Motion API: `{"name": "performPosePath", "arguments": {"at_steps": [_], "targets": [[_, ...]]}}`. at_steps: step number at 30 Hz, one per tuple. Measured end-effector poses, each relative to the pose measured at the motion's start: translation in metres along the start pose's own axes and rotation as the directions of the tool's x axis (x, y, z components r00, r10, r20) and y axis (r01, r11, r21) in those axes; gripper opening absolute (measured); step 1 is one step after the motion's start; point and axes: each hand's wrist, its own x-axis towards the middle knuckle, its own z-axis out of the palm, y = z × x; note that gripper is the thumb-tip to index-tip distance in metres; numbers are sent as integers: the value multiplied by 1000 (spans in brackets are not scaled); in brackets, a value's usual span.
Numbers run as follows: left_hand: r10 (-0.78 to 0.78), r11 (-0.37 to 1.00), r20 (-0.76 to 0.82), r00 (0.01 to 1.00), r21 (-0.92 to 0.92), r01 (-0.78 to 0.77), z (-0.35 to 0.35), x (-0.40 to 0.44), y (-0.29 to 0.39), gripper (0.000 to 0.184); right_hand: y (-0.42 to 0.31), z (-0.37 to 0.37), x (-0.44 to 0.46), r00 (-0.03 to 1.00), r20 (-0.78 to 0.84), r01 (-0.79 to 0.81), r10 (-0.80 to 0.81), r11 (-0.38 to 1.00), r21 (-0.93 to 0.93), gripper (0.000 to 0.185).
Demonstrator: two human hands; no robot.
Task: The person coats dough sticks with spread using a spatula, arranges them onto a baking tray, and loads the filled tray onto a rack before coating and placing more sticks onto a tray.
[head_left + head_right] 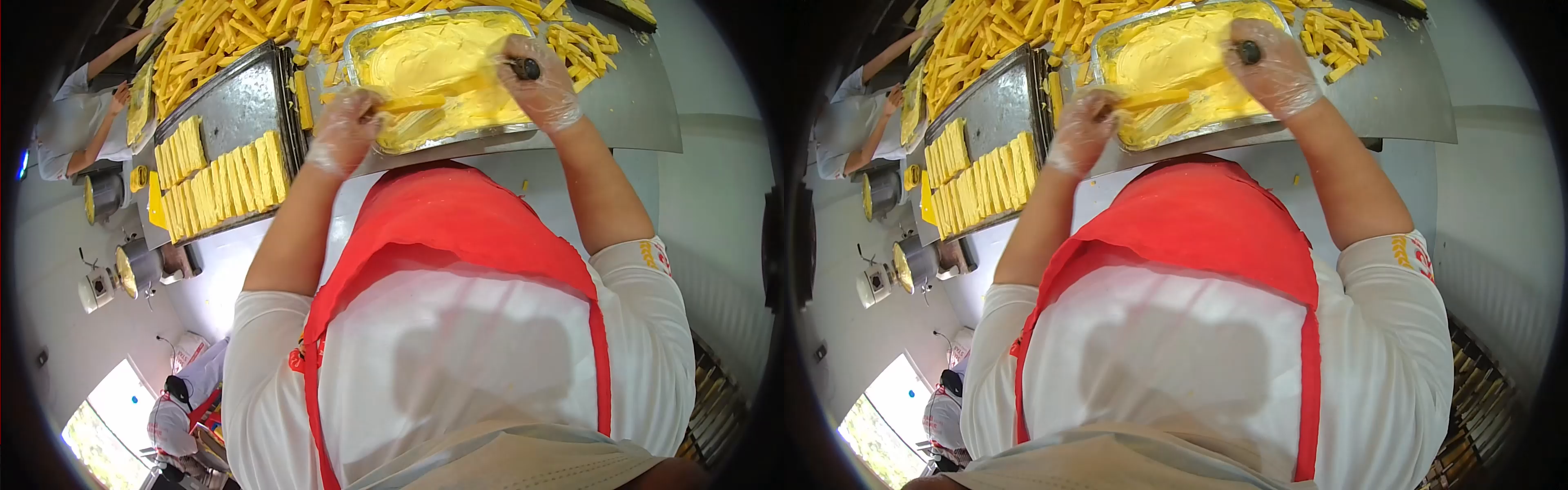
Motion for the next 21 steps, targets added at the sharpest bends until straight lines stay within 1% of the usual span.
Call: {"name": "performPosePath", "arguments": {"at_steps": [1, 2, 3, 4, 5, 6, 7, 8, 9, 10, 11, 12, 13, 14, 15, 17, 18, 19, 20, 21], "targets": [[0, 1000, 0, 1000, 8, 0, 13, -1, 3, 30, -15, 3, -1, 1000, 9, -9, 7, 966, 258, 10], [-78, 993, -2, 997, -91, 77, 25, -1, 5, 28, -29, 7, -1, 1000, 18, -19, 12, 868, 496, 14], [-152, 970, 3, 988, -189, 150, 32, 0, 8, 27, -39, 16, -6, 996, 74, -87, 52, 760, 644, 15], [-197, 969, 7, 980, -153, 195, 34, 1, 11, 26, -37, 25, -12, 983, 151, -175, 100, 743, 646, 16], [-191, 971, 9, 981, -141, 191, 35, 0, 15, 26, -31, 36, -18, 962, 227, -263, 148, 720, 643, 17], [-185, 977, 12, 983, -107, 186, 34, -1, 18, 25, -12, 46, -22, 992, 62, -126, 112, 786, 605, 18], [-180, 981, 13, 984, -76, 180, 34, -2, 20, 23, 11, 47, -25, 992, 53, -125, 118, 782, 611, 18], [-176, 982, 14, 984, -68, 177, 37, -4, 18, 23, 34, 45, -27, 970, 136, -243, 201, 796, 554, 18], [62, 995, -22, 998, 85, -60, 40, -5, 12, 22, 47, 42, -28, 935, 213, -353, 283, 801, 484, 19], [297, 929, -22, 955, 237, -284, 40, -4, 12, 20, 33, 29, -23, 989, 30, -147, 146, 917, 370, 19], [295, 930, -20, 955, 237, -282, 42, -6, 12, 20, 13, 22, -22, 988, 33, -150, 148, 916, 371, 19], [372, 876, 62, 926, 305, -373, 42, -8, 16, 19, -9, 18, -23, 993, 80, -114, 83, 826, 553, 19], [440, 808, 150, 885, 365, -463, 41, -10, 18, 18, -21, 18, -22, 994, 109, -86, 11, 696, 713, 19], [440, 805, 154, 885, 368, -464, 40, -11, 16, 18, -22, 26, -23, 995, 96, -54, -12, 756, 652, 18], [452, 799, 172, 875, 359, -483, 39, -13, 13, 17, -6, 35, -23, 996, 89, -51, -10, 754, 655, 18], [467, 788, 186, 864, 355, -503, 39, -13, 8, 16, 37, 48, -20, 950, 234, -289, 207, 869, 403, 17], [365, 860, 134, 921, 331, -389, 40, -12, 6, 17, 41, 43, -17, 919, 283, -371, 275, 847, 380, 17], [250, 918, 81, 965, 298, -262, 40, -10, 7, 20, 28, 37, -14, 920, 286, -365, 267, 850, 380, 17], [238, 921, 75, 968, 298, -250, 43, -8, 10, 20, 8, 34, -20, 964, 213, -256, 162, 790, 557, 17], [-8, 968, 36, 999, 251, -1, 42, -2, 21, 22, -14, 32, -25, 990, 120, -134, 68, 692, 709, 18]]}}
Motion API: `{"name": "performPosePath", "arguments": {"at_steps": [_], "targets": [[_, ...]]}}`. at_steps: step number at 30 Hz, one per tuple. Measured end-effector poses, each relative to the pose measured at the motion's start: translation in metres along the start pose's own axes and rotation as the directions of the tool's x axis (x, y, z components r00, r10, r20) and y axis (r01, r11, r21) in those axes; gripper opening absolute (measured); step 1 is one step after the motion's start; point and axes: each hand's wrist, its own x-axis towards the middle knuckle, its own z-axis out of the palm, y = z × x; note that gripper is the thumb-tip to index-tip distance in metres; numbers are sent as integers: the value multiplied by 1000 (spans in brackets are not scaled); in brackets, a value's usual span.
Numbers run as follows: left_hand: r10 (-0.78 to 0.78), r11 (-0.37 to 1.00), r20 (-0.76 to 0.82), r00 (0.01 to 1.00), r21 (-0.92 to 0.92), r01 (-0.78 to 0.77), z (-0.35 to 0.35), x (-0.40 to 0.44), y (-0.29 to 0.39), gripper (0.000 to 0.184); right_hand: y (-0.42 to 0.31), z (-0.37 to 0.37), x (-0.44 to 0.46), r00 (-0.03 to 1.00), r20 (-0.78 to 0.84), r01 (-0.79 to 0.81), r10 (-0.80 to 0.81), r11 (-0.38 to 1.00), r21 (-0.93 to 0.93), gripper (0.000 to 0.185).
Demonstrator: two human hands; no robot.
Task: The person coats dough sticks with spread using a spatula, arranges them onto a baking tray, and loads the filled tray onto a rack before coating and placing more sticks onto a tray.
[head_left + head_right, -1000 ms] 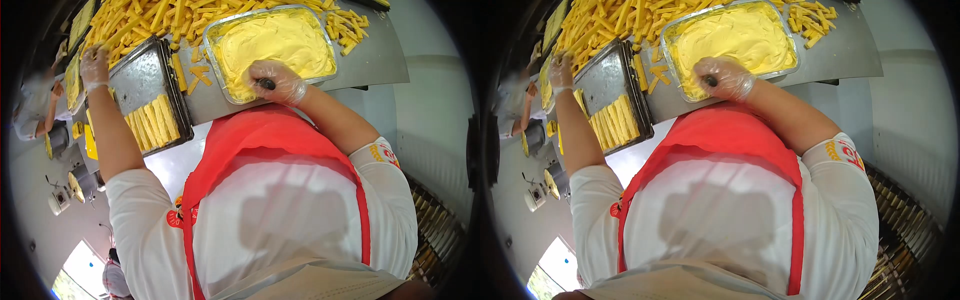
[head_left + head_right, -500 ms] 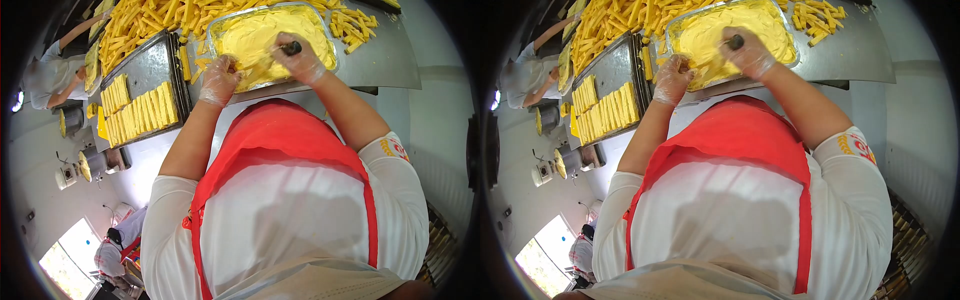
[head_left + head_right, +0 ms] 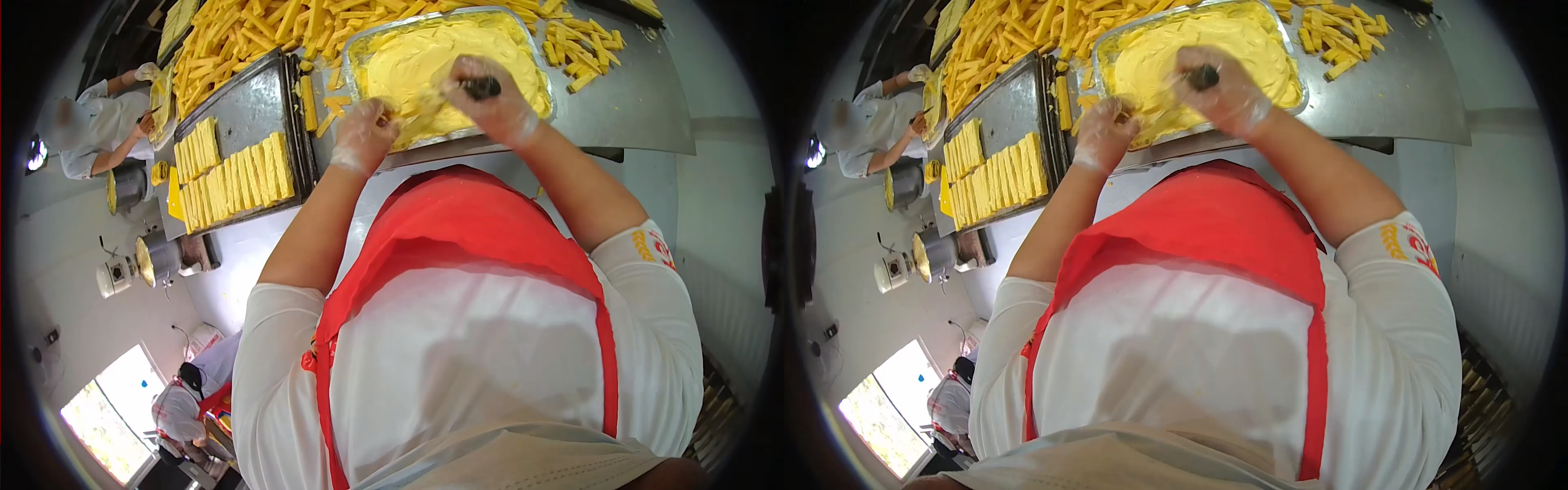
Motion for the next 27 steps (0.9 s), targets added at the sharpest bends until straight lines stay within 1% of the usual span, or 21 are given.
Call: {"name": "performPosePath", "arguments": {"at_steps": [1, 2, 4, 5, 6, 8, 9, 10, 11, 12, 13, 14, 16, 17, 19, 20, 22, 23, 24, 26, 27], "targets": [[-246, 967, 33, 969, -59, 247, -3, 5, 6, 24, -12, 12, -3, 985, -13, 174, -174, 985, 6, 18], [-257, 964, 19, 966, -58, 258, -6, 8, 3, 24, -7, 14, 3, 983, 1, 184, -184, 983, 12, 18], [-277, 915, 164, 947, -256, 312, -12, 11, -4, 31, 21, 8, 6, 979, 16, 202, -205, 946, -254, 18], [-284, 908, 163, 945, -270, 320, -14, 8, -6, 28, 39, 2, 2, 997, -44, -59, 56, 996, -62, 16], [-304, 902, 147, 941, -272, 334, -21, 5, -10, 28, 46, -11, 4, 997, -73, -53, 35, 964, -261, 15], [-334, 851, 210, 919, -351, 390, -42, -7, -20, 26, 40, -17, 6, 997, -45, 42, -67, 908, -416, 13], [-290, 889, 83, 953, -346, 300, -54, -16, -30, 22, 40, -15, 4, 999, -50, -11, -9, 921, -389, 12], [-319, 885, 52, 946, -341, 318, -63, -22, -50, 22, 40, -14, 4, 998, -23, 48, -66, 892, -450, 12], [-272, 945, -186, 944, -234, 226, -72, -29, -77, 20, 40, -13, 4, 993, 4, 105, -120, 855, -508, 12], [-185, 982, -399, 898, -100, 157, -83, -37, -102, 19, 43, -12, 2, 995, -3, 87, -104, 844, -529, 13], [-332, 943, -417, 846, -184, 279, -105, -41, -120, 19, 47, -12, 0, 996, -14, 62, -84, 830, -554, 13], [-468, 882, -420, 778, -272, 385, -128, -45, -140, 19, 52, -11, 0, 996, 6, 81, -93, 832, -549, 13], [-481, 855, -576, 661, -142, 498, -135, -59, -225, 21, 58, -7, 0, 995, -102, -49, 0, 875, -481, 12], [-485, 853, -579, 656, -145, 502, -139, -64, -251, 21, 55, -6, 3, 995, -95, -43, -3, 876, -481, 12], [-582, 698, -551, 597, 39, 716, -144, -72, -290, 22, 48, -3, 8, 998, -60, -43, 11, 832, -552, 12], [-583, 699, -555, 594, 30, 714, -140, -79, -305, 22, 46, -2, 9, 998, -58, -37, 5, 828, -559, 12], [-534, 600, -490, 689, 354, 717, -134, -84, -326, 24, 44, 2, 11, 994, -77, -103, 76, 876, -471, 13], [-588, 604, -472, 657, 283, 745, -134, -83, -332, 24, 42, 5, 11, 996, -73, -76, 45, 860, -505, 13], [-579, 618, -470, 666, 280, 735, -136, -75, -332, 24, 40, 7, 12, 995, -87, -81, 42, 854, -514, 13], [-367, 693, -583, 724, 348, 632, -145, -51, -325, 26, 34, 12, 12, 999, -52, -29, -4, 793, -609, 14], [-319, 821, -537, 781, 256, 511, -151, -28, -321, 27, 31, 14, 13, 999, -42, -30, 5, 776, -630, 15]]}}
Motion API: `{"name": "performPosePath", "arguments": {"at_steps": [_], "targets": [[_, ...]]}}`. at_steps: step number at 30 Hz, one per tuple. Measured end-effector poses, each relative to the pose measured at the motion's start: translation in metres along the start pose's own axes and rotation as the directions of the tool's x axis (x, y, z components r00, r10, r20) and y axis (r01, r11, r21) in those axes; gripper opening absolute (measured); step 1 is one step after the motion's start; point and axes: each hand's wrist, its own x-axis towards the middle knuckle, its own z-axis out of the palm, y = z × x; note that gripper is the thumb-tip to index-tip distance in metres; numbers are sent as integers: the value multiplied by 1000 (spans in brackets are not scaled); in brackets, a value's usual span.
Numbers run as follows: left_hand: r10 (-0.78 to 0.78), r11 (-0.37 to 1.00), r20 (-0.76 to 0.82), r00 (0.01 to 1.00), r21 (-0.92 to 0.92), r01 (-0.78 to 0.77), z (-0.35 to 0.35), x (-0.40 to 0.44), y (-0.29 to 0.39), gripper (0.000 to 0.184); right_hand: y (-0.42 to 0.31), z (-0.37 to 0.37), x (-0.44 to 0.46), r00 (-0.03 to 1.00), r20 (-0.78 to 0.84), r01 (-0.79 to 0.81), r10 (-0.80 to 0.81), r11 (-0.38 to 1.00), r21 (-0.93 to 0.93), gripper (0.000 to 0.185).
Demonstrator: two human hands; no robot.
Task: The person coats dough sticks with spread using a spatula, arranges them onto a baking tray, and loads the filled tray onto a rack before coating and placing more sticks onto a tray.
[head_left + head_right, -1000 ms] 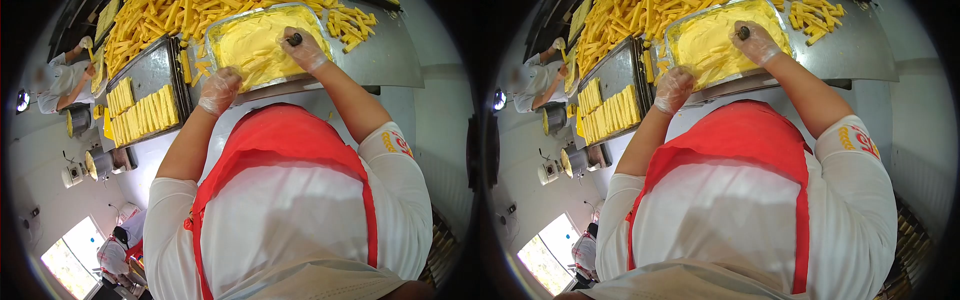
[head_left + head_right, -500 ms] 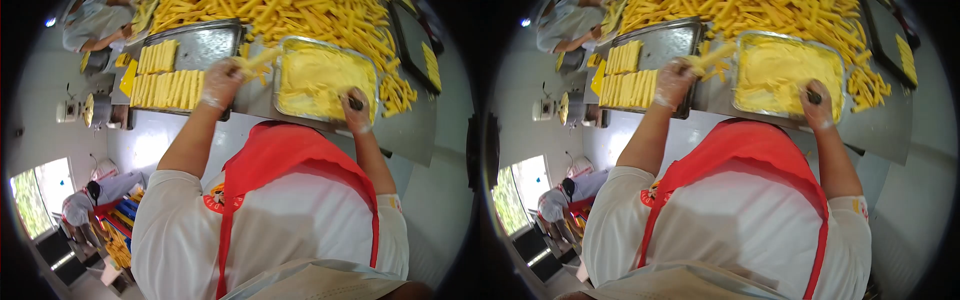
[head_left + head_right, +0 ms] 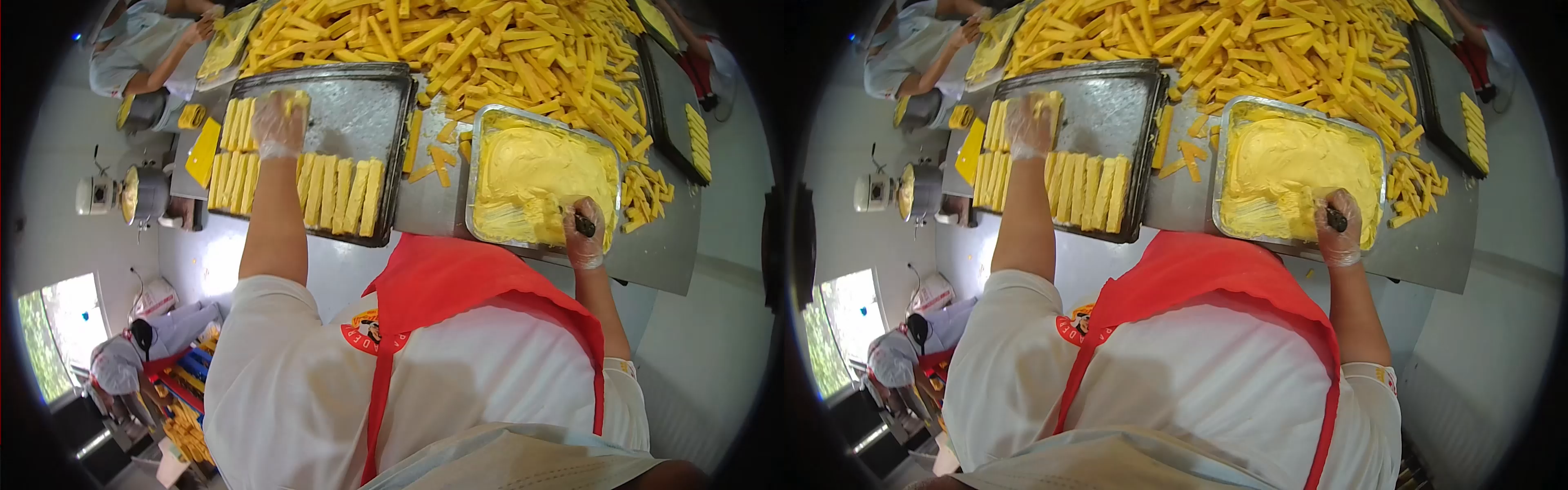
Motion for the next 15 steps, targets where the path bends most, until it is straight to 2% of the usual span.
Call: {"name": "performPosePath", "arguments": {"at_steps": [2, 6, 7, 8, 9, 10, 12, 13, 15], "targets": [[221, 961, -156, 963, -135, -243, 6, 42, 54, 30, -2, 3, -1, 1000, -7, -3, 2, 999, -44, 15], [342, 939, 136, 930, -82, -333, 59, 107, 150, 30, -12, 7, 3, 1000, -26, -17, 14, 996, -88, 14], [360, 932, 123, 925, -102, -349, 74, 121, 166, 30, -15, 7, 4, 999, -22, -25, 23, 996, -81, 14], [243, 966, 367, 898, -7, -259, 87, 133, 182, 33, -17, 8, 4, 999, -44, -20, 18, 998, -53, 15], [97, 974, 579, 810, 111, -195, 102, 143, 198, 37, -19, 8, 4, 998, -64, -33, 29, 997, -76, 15], [20, 984, 610, 792, 129, -124, 119, 147, 202, 39, -19, 8, 5, 999, -45, -13, 9, 996, -86, 16], [44, 990, 615, 787, 79, -117, 137, 159, 201, 43, -21, 4, 6, 1000, 2, 3, -3, 996, -85, 16], [30, 994, 624, 781, 60, -86, 140, 162, 202, 46, -21, 2, 6, 1000, -11, -19, 18, 995, -96, 16], [43, 989, 603, 797, 90, -122, 134, 157, 203, 48, -21, 2, 4, 999, -31, -46, 43, 995, -84, 16]]}}
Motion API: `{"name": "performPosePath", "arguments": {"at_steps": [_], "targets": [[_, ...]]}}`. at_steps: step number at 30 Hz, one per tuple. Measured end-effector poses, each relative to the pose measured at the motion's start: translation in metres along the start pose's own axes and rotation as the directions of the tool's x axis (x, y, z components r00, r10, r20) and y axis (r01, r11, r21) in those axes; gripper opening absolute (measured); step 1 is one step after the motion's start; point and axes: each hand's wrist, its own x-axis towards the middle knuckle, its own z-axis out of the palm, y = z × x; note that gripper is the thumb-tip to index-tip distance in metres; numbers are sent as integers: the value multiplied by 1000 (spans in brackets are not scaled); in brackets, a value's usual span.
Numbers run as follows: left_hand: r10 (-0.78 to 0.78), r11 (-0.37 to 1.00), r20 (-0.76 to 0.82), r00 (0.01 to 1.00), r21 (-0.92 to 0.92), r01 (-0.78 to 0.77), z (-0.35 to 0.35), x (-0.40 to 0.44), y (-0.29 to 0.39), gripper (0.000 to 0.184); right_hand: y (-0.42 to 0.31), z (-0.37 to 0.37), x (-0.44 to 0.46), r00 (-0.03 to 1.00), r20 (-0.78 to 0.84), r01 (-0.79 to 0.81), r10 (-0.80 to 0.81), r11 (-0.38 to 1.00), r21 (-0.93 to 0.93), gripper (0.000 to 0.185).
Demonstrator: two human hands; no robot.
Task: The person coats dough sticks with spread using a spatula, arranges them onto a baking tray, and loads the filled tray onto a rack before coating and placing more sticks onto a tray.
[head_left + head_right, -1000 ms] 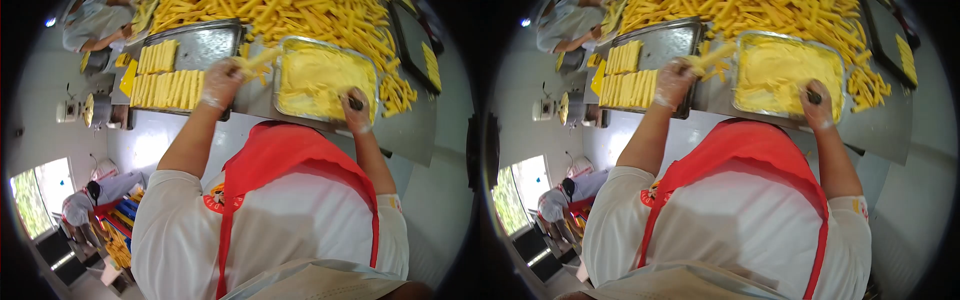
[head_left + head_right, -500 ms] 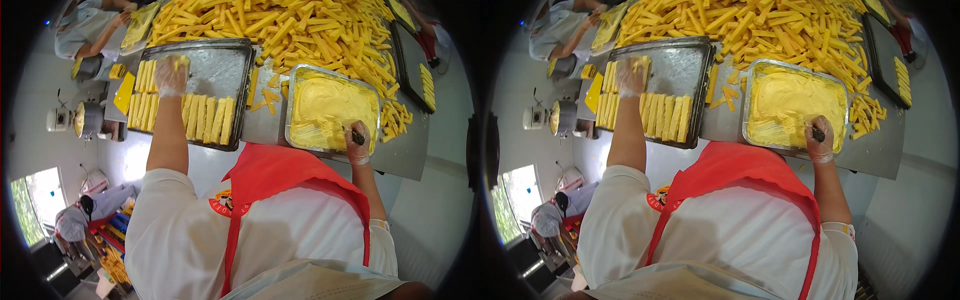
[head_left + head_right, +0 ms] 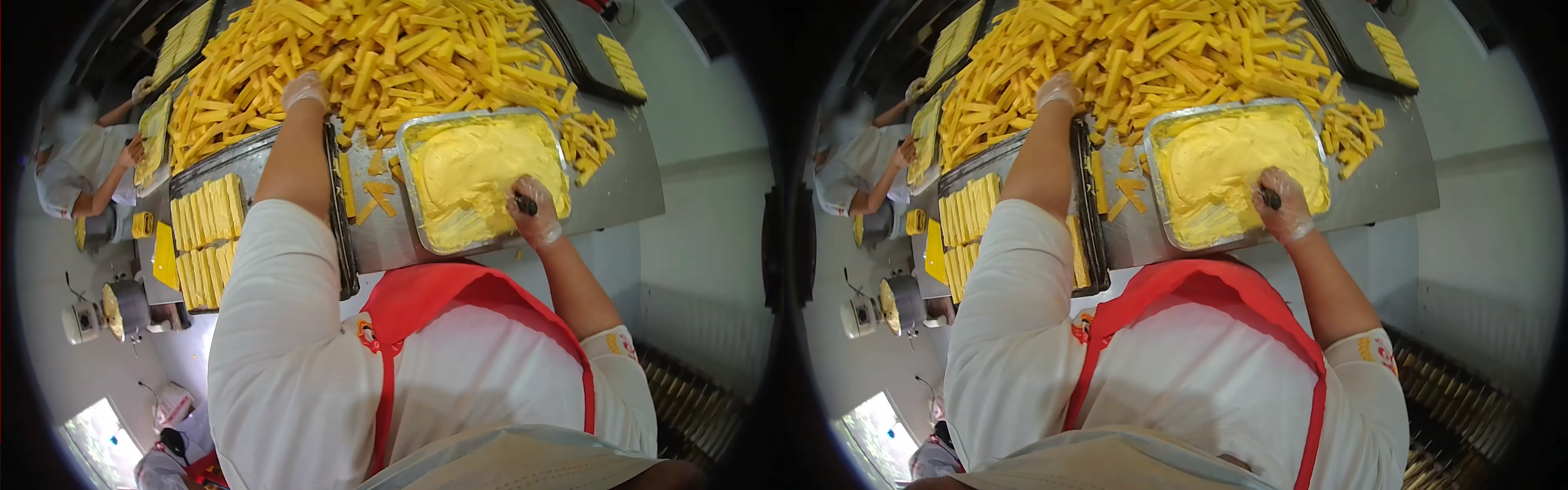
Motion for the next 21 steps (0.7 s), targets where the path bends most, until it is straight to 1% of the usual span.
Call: {"name": "performPosePath", "arguments": {"at_steps": [1, 2, 3, 4, 5, 6, 7, 8, 9, 10, 11, 12, 13, 14, 15, 16, 17, 18, 19, 20, 21], "targets": [[-13, 999, -34, 999, 38, 14, -4, -8, -1, 50, -5, -5, 1, 1000, 11, -5, 4, 993, 119, 14], [2, 999, -24, 1000, 51, -1, -11, -18, -4, 50, -15, -8, 3, 1000, 7, -26, 25, 992, 124, 14], [100, 993, -137, 985, -48, -108, -18, -32, -6, 45, -27, -9, 5, 998, 34, 53, -60, 985, 167, 14], [182, 966, -249, 951, -137, -221, -22, -48, -5, 40, -38, -9, 5, 988, 61, 125, -141, 969, 213, 14], [198, 964, -227, 953, -129, -231, -26, -64, -1, 40, -48, -8, 7, 972, 122, 161, -199, 951, 265, 13], [249, 928, -351, 903, -180, -326, -29, -82, 4, 42, -52, -4, 6, 950, 177, 189, -255, 928, 321, 13], [281, 881, -467, 839, -223, -418, -24, -100, 9, 44, -51, 2, 0, 956, 185, 158, -228, 931, 330, 13], [293, 879, -446, 846, -222, -421, -14, -116, 12, 44, -46, 8, -2, 938, 212, 172, -274, 900, 401, 12], [485, 817, -483, 729, -48, -575, -3, -131, 13, 42, -38, 12, -4, 917, 232, 186, -325, 862, 472, 11], [656, 709, -484, 580, 129, -693, 3, -148, 11, 41, -18, 15, -5, 946, 177, 165, -270, 875, 455, 10], [644, 686, -440, 626, -29, -727, -2, -181, 24, 39, 4, 15, -7, 968, 119, 148, -221, 886, 439, 9], [633, 656, -392, 668, -187, -731, -8, -219, 47, 37, 12, -6, -2, 982, 177, -7, -61, 933, 360, 8], [630, 635, -350, 694, -283, -719, -5, -245, 62, 36, 31, -15, 1, 989, 151, -35, 0, 973, 227, 8], [626, 612, -307, 717, -378, -695, 0, -263, 73, 36, 40, -23, 3, 997, 60, -63, 47, 952, 298, 8], [615, 624, -305, 727, -375, -686, 7, -274, 79, 36, 39, -35, 7, 997, 73, -25, 9, 973, 230, 9], [626, 657, -234, 743, -355, -665, 16, -283, 84, 36, 37, -46, 11, 996, 85, 13, -27, 987, 161, 9], [635, 686, -162, 755, -332, -648, 22, -291, 88, 37, 30, -50, 9, 996, 87, 19, -34, 985, 171, 9], [631, 693, -158, 760, -325, -643, 25, -300, 94, 37, 18, -51, 5, 982, 160, 51, -102, 954, 295, 10], [587, 711, -173, 790, -357, -606, 27, -308, 98, 37, 12, -51, 1, 959, 222, 71, -177, 906, 417, 10], [542, 725, -187, 819, -388, -569, 30, -314, 100, 37, 17, -45, 1, 904, 326, 167, -277, 930, 329, 10], [540, 685, -285, 792, -399, -610, 41, -315, 99, 37, 30, -36, -2, 923, 265, 185, -280, 925, 332, 8]]}}
